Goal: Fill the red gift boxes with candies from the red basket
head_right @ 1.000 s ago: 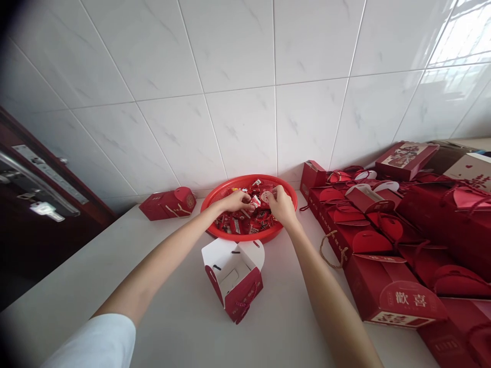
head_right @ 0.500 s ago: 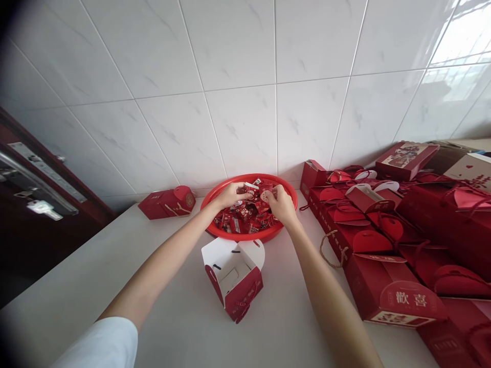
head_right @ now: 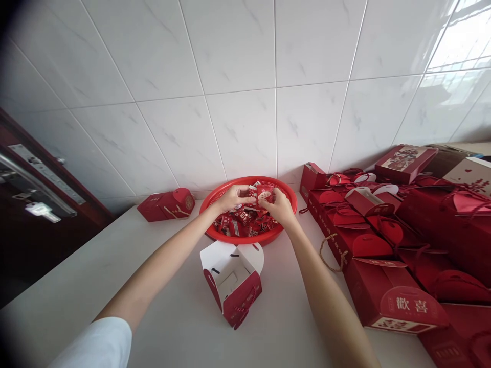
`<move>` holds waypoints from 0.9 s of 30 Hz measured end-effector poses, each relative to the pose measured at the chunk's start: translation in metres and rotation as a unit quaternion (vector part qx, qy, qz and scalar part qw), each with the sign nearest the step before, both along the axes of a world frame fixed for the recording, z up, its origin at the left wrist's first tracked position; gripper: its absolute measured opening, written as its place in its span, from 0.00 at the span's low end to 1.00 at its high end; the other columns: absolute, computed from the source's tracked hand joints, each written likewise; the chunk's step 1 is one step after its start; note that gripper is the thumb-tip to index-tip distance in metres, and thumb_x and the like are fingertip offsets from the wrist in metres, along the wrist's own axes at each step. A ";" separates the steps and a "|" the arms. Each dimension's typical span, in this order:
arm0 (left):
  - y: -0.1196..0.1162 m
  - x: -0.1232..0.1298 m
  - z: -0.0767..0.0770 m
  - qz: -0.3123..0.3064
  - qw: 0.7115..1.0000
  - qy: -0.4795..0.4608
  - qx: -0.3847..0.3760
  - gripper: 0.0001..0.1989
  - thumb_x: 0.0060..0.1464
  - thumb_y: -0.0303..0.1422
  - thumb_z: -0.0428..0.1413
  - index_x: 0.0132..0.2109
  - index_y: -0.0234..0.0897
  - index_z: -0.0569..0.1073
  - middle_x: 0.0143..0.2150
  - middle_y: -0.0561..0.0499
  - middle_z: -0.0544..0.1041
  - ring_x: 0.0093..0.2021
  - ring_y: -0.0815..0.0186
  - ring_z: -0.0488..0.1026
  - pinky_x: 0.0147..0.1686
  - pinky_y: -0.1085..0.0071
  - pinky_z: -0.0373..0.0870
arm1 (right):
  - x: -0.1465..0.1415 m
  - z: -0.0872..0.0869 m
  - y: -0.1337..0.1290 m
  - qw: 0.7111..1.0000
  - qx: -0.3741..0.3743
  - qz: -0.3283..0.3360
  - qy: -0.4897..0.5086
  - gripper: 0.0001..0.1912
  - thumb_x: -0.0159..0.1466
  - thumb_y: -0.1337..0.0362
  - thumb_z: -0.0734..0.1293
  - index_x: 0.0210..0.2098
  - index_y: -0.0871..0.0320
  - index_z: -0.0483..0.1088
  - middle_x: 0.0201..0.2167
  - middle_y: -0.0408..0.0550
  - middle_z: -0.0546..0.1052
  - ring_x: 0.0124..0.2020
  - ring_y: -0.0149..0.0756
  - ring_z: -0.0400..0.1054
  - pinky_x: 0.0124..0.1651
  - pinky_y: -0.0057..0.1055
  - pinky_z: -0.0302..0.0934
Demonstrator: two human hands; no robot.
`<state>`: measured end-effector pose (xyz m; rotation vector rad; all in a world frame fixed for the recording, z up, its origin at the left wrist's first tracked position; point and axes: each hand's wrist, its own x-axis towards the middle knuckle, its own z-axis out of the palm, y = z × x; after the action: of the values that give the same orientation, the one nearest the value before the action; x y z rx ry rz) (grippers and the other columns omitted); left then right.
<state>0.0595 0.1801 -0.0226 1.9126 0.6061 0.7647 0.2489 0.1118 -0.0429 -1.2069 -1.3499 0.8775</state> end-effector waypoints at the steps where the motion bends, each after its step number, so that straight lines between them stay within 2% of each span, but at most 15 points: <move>1: 0.000 0.000 0.001 0.000 1.000 0.000 -0.001 0.21 0.49 0.44 0.67 0.44 0.33 0.79 0.42 0.46 0.82 0.44 0.58 0.78 0.46 0.62 0.72 | 0.000 0.002 -0.001 1.000 0.000 0.008 0.006 0.18 0.50 0.53 0.72 0.35 0.55 0.68 0.29 0.45 0.76 0.26 0.37 0.69 0.25 0.32 0.60; 8: -0.001 0.001 0.001 0.024 0.999 0.018 0.017 0.19 0.49 0.45 0.66 0.41 0.33 0.81 0.39 0.48 0.82 0.41 0.58 0.77 0.45 0.62 0.72 | -0.001 0.010 -0.008 0.997 -0.007 0.057 0.044 0.20 0.53 0.50 0.73 0.38 0.56 0.71 0.30 0.48 0.78 0.26 0.39 0.71 0.23 0.34 0.64; 13: -0.001 0.001 0.002 0.021 1.000 0.003 -0.006 0.17 0.48 0.40 0.64 0.41 0.32 0.81 0.38 0.48 0.82 0.36 0.63 0.76 0.41 0.66 0.72 | -0.001 0.009 -0.006 0.998 0.004 0.053 0.040 0.17 0.52 0.51 0.73 0.32 0.57 0.72 0.29 0.48 0.79 0.30 0.40 0.73 0.31 0.34 0.67; 18: 0.003 0.000 0.001 0.061 0.990 0.121 0.027 0.14 0.55 0.33 0.54 0.45 0.35 0.80 0.39 0.49 0.82 0.38 0.64 0.77 0.44 0.67 0.73 | 0.000 0.008 -0.004 0.998 0.018 0.045 0.038 0.15 0.52 0.52 0.73 0.31 0.57 0.74 0.33 0.48 0.80 0.37 0.43 0.74 0.41 0.36 0.68; 23: 0.005 -0.003 -0.008 0.030 0.968 0.245 0.041 0.09 0.50 0.28 0.58 0.38 0.37 0.82 0.37 0.51 0.83 0.39 0.62 0.78 0.42 0.70 0.72 | 0.000 0.004 -0.002 0.998 0.024 -0.008 0.059 0.15 0.54 0.53 0.70 0.33 0.56 0.71 0.36 0.49 0.79 0.40 0.43 0.73 0.43 0.37 0.67; 27: 0.001 -0.001 -0.010 0.001 0.944 0.326 0.061 0.09 0.53 0.34 0.60 0.40 0.39 0.82 0.41 0.50 0.84 0.42 0.61 0.78 0.42 0.71 0.70 | 0.000 0.000 0.001 0.996 0.029 -0.031 0.078 0.13 0.54 0.54 0.70 0.33 0.55 0.67 0.34 0.47 0.77 0.37 0.40 0.71 0.43 0.36 0.66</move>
<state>0.0589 0.1811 -0.0323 2.2845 0.9752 0.1480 0.2485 0.1129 -0.0424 -1.1071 -1.1986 0.8632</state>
